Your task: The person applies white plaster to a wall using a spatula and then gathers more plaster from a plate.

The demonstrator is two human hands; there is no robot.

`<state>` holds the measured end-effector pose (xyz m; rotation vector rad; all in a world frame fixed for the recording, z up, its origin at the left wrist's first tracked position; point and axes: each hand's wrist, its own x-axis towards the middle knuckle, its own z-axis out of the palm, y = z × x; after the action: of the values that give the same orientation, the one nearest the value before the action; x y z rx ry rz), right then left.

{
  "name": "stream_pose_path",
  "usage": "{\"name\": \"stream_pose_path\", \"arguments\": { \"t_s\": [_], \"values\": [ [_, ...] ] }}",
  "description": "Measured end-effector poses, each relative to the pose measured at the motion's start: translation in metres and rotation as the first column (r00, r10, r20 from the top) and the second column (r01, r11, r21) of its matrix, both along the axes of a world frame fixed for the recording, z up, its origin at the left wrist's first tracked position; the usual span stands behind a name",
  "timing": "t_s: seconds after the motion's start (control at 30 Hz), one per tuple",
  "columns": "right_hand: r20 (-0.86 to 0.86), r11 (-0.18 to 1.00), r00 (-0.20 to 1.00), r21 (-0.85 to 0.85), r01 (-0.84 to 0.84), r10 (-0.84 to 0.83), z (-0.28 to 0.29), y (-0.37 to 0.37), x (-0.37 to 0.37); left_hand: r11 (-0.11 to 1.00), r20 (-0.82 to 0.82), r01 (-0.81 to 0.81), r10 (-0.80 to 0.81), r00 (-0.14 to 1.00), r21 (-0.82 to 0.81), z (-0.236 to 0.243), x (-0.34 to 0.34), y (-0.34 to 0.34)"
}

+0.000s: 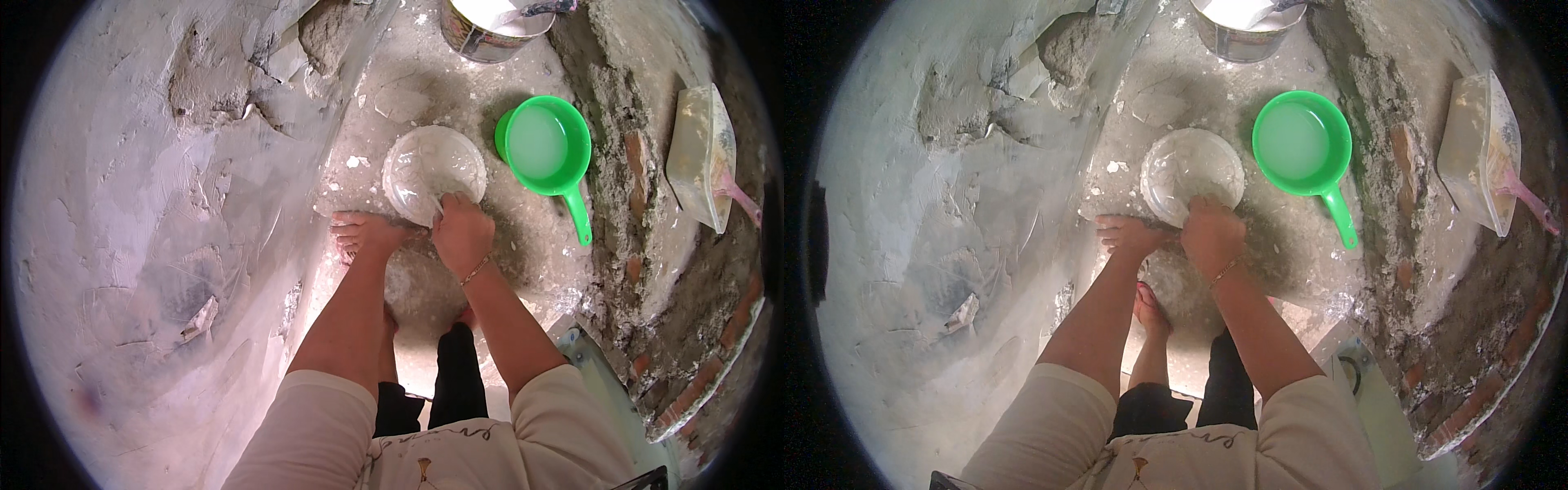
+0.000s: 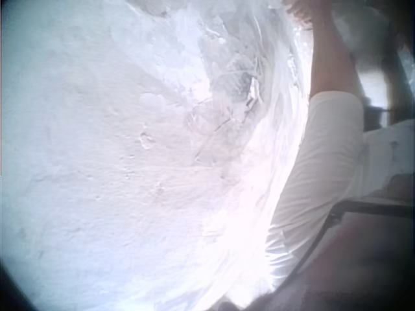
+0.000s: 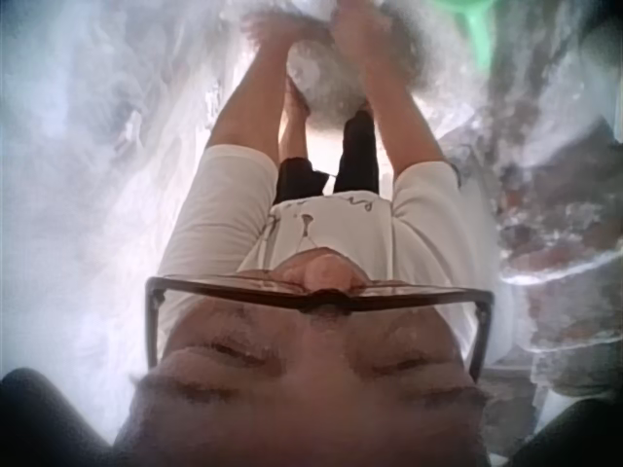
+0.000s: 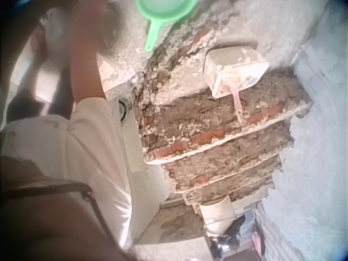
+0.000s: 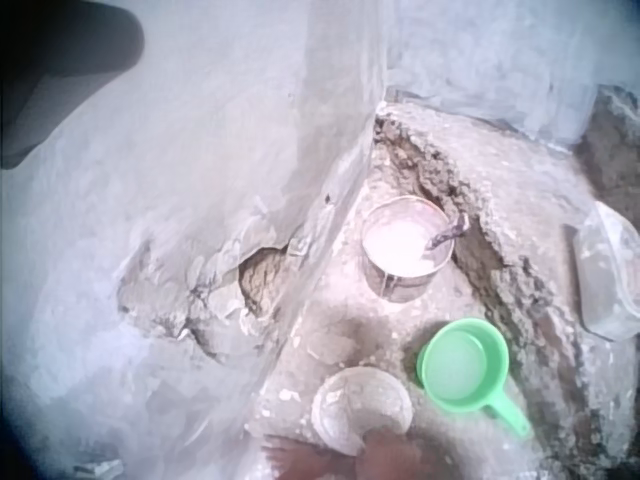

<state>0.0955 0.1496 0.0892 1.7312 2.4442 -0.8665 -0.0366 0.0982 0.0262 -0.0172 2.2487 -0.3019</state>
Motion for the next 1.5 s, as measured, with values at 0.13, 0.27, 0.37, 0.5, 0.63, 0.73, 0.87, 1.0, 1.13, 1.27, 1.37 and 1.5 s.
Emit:
{"name": "stream_pose_path", "arguments": {
  "t_s": [0.13,0.27,0.37,0.5,0.63,0.73,0.87,1.0,1.13,1.27,1.37,1.5],
  "values": [
    [-0.035,1.000,0.999,0.002,0.015,-0.015,0.014,0.003,-0.006,1.000,0.007,-0.026,0.026,1.000,0.002,0.002,-0.001,0.000],
    [-0.003,0.999,1.000,-0.031,-0.008,0.008,0.001,0.004,-0.007,0.999,0.022,-0.039,0.038,0.999,0.023,0.002,0.002,0.003],
    [-0.056,0.999,0.998,0.031,0.033,-0.031,0.014,0.010,-0.018,0.998,0.012,-0.054,0.053,0.999,0.041,0.003,-0.002,-0.001],
    [-0.042,0.999,0.999,0.030,-0.023,0.024,-0.001,0.011,-0.034,0.998,-0.002,-0.048,0.048,0.999,0.039,-0.008,0.000,-0.001],
    [0.043,0.998,0.997,-0.001,-0.068,0.068,0.007,0.017,-0.032,0.999,0.010,-0.004,0.004,1.000,0.039,-0.005,-0.002,-0.003],
    [0.001,1.000,1.000,0.018,-0.012,0.012,0.013,0.014,-0.022,0.997,-0.019,-0.044,0.046,0.999,0.063,-0.007,-0.004,-0.007],
    [0.039,0.999,0.999,-0.018,-0.027,0.028,0.005,0.010,-0.014,0.999,0.038,-0.045,0.045,0.998,0.020,0.005,-0.001,0.003],
    [0.013,1.000,1.000,0.007,0.022,-0.022,-0.002,0.012,-0.004,0.999,0.046,-0.046,0.046,0.998,0.006,0.009,0.001,0.006],
    [0.037,1.000,0.999,0.026,0.005,-0.006,0.006,0.015,-0.010,1.000,0.060,-0.022,0.023,0.998,-0.021,0.014,-0.002,0.006],
    [0.008,0.999,1.000,0.053,-0.010,0.010,0.001,0.010,-0.009,1.000,0.034,-0.031,0.031,0.999,-0.002,0.010,-0.002,0.005],
    [0.011,0.997,1.000,0.075,0.004,-0.005,-0.003,0.009,-0.008,1.000,0.045,-0.029,0.030,0.999,-0.009,0.013,0.000,0.007],
    [0.051,0.998,0.999,0.055,0.014,-0.017,-0.008,0.008,0.000,1.000,0.043,-0.009,0.010,0.999,-0.006,0.015,-0.001,0.008]
  ]
}}
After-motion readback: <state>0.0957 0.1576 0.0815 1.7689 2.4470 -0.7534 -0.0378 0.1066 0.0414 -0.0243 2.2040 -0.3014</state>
